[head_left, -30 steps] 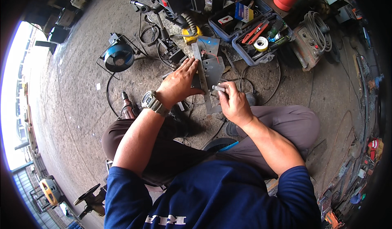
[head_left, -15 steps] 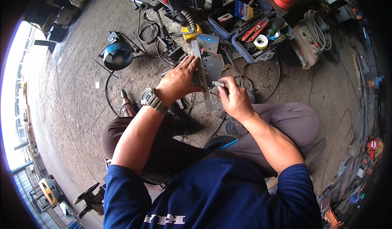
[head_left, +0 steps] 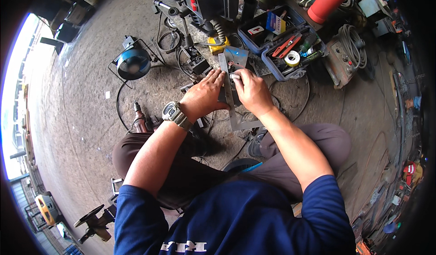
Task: The person sits on the workshop floor and repeatedly measures a perforated metal plate with a metal ruler, adjusting the ruler's position and flipping the plate to check different edges. The person also handles a separate metal bar, aligning it with the plate before setting it aside.
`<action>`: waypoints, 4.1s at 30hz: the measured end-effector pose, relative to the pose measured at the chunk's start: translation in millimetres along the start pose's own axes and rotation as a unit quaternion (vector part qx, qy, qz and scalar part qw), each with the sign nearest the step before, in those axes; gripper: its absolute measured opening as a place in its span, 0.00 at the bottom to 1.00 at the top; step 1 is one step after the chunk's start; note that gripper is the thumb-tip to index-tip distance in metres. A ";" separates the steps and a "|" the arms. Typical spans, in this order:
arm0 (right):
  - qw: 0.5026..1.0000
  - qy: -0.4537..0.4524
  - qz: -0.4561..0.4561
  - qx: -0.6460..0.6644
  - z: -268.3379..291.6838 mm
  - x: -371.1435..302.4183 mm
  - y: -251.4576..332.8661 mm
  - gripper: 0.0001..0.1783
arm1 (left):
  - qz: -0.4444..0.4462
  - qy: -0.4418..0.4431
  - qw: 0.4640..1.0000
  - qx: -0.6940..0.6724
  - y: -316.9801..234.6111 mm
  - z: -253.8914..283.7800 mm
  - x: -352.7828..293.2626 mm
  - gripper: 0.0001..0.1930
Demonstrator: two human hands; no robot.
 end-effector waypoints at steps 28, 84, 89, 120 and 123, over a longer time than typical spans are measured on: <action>0.995 0.091 -0.025 -0.029 -8.0 -19.1 1.9 0.08 | -0.010 -0.010 1.000 0.013 -2.7 1.2 -1.1 0.54; 0.988 0.150 0.019 0.021 -15.8 -107.5 57.8 0.14 | 0.329 -0.148 0.506 -0.783 -1.6 -76.9 -86.8 0.16; 0.986 0.155 -0.004 0.069 -21.9 -113.0 51.7 0.14 | 0.254 -0.139 0.475 -0.831 -16.4 -92.5 -73.9 0.10; 0.967 0.209 -0.083 0.116 -47.6 -91.1 15.6 0.13 | 0.332 -0.227 0.429 -0.808 5.9 -136.3 -63.9 0.05; 0.952 0.243 -0.135 0.123 -53.1 -97.6 9.5 0.15 | 0.325 -0.228 0.428 -0.812 6.4 -141.8 -63.1 0.06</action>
Point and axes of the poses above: each hand's wrist, its own x-axis towards the middle knuckle, its own z-axis out of the back of the hand, y = z × x, the point moved 7 cm from there along x, towards the middle knuckle, and after that the axes turned 6 degrees about y, right-handed, at the moved point
